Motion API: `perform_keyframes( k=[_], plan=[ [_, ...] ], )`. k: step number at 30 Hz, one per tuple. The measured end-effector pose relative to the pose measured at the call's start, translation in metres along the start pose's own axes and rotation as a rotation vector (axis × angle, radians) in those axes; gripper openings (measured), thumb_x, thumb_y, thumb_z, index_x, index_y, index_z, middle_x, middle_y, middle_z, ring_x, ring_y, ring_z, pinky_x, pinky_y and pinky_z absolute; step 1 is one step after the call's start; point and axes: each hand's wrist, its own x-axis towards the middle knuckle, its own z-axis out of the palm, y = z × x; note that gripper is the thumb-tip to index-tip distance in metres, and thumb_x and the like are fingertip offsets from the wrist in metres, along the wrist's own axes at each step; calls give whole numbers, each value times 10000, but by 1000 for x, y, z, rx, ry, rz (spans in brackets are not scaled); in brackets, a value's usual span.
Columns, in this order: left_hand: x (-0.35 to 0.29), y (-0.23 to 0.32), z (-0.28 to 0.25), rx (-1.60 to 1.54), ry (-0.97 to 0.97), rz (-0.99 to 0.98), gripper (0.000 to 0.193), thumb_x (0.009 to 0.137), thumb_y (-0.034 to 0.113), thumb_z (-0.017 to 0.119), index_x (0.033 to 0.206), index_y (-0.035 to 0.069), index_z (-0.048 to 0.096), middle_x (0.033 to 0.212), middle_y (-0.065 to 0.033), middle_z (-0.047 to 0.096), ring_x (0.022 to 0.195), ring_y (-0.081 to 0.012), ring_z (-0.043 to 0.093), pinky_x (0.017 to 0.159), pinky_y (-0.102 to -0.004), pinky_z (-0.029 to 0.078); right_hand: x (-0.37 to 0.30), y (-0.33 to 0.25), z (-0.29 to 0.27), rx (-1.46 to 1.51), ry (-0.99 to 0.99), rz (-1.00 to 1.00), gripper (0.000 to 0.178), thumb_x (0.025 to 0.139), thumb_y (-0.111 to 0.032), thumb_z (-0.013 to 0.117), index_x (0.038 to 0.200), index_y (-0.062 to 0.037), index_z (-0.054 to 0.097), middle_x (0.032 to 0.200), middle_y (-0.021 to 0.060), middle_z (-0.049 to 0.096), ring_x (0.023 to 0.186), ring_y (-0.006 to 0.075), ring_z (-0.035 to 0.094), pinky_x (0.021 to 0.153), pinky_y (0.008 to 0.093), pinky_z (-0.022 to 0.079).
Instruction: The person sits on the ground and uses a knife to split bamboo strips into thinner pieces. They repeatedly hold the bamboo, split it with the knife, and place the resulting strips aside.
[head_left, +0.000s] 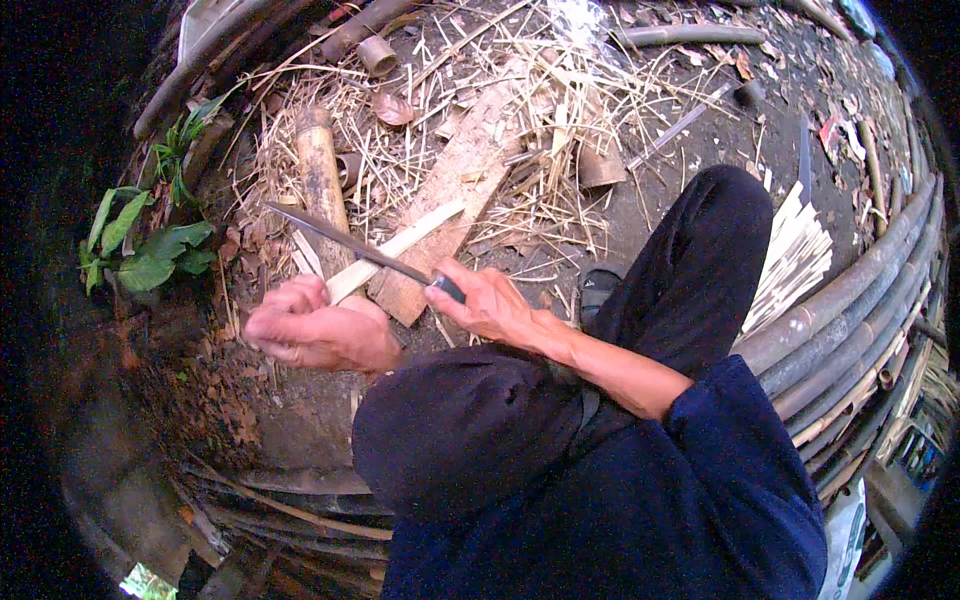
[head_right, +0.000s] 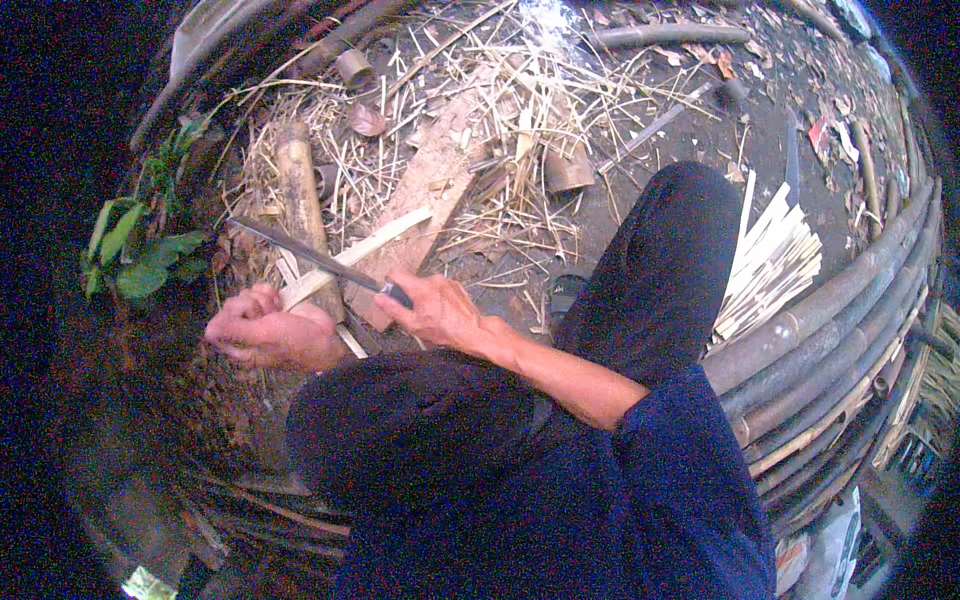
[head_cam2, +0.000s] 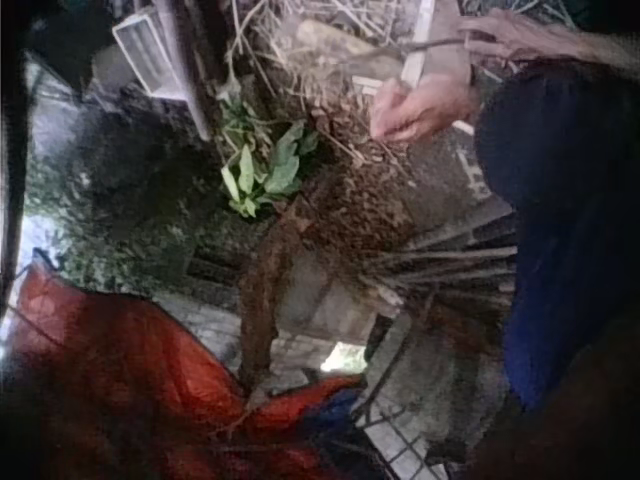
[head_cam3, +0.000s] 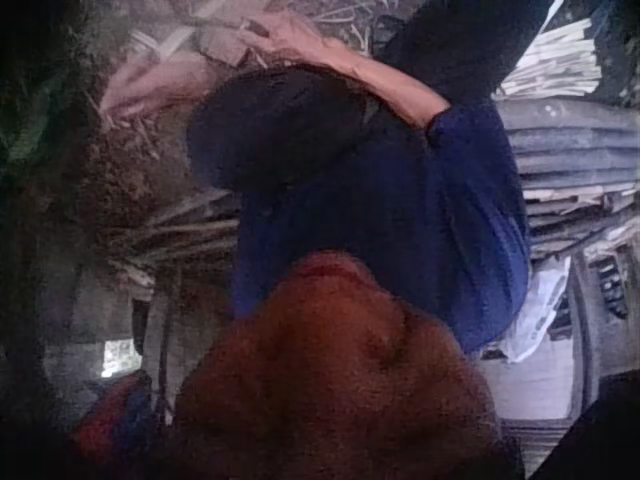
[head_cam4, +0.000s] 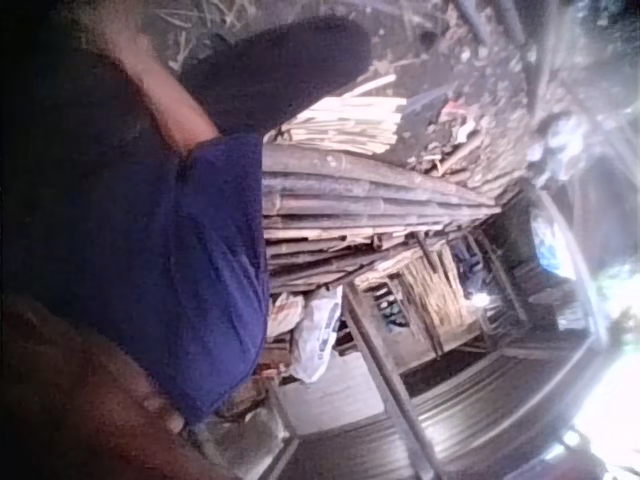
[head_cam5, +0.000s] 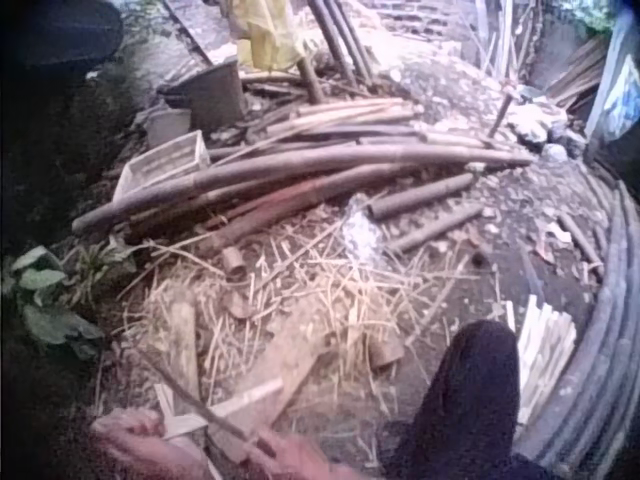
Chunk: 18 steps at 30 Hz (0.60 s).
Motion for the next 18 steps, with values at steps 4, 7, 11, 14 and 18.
perform_keyframes(
  k=[4,7,11,14,18],
  plan=[
    [8,-4,-1,13,16,23,471,997,473,375,696,135,244,595,38,206,511,-82,212,457,-265,188,0,-13,2,48,-19,-77,321,917,-373,559,972,-58,528,656,205,576,613,429,584,542,491,426],
    [2,7,-2,-8,5,59,465,1001,461,371,696,133,245,597,38,200,508,-82,206,457,-262,186,11,39,17,-97,144,-116,318,922,-368,553,960,-53,534,645,195,584,582,426,572,536,488,426],
    [5,-12,4,-19,22,-5,446,1006,437,373,705,131,253,607,37,203,505,-82,203,452,-258,191,19,37,-5,5,136,45,339,918,-390,555,956,-53,541,645,213,589,609,430,593,541,493,446],
    [-4,7,-2,51,63,56,432,1012,421,368,711,132,258,620,35,211,503,-82,201,447,-259,201,2,4,10,-65,47,-152,325,915,-396,558,976,-76,556,712,239,592,695,426,609,582,499,455],
    [2,5,4,-32,-7,32,428,1016,416,355,708,136,258,621,35,209,508,-82,206,444,-260,201,37,96,-1,-254,165,137,358,919,-416,542,934,-58,546,715,223,608,695,417,618,584,495,454]
  ],
)
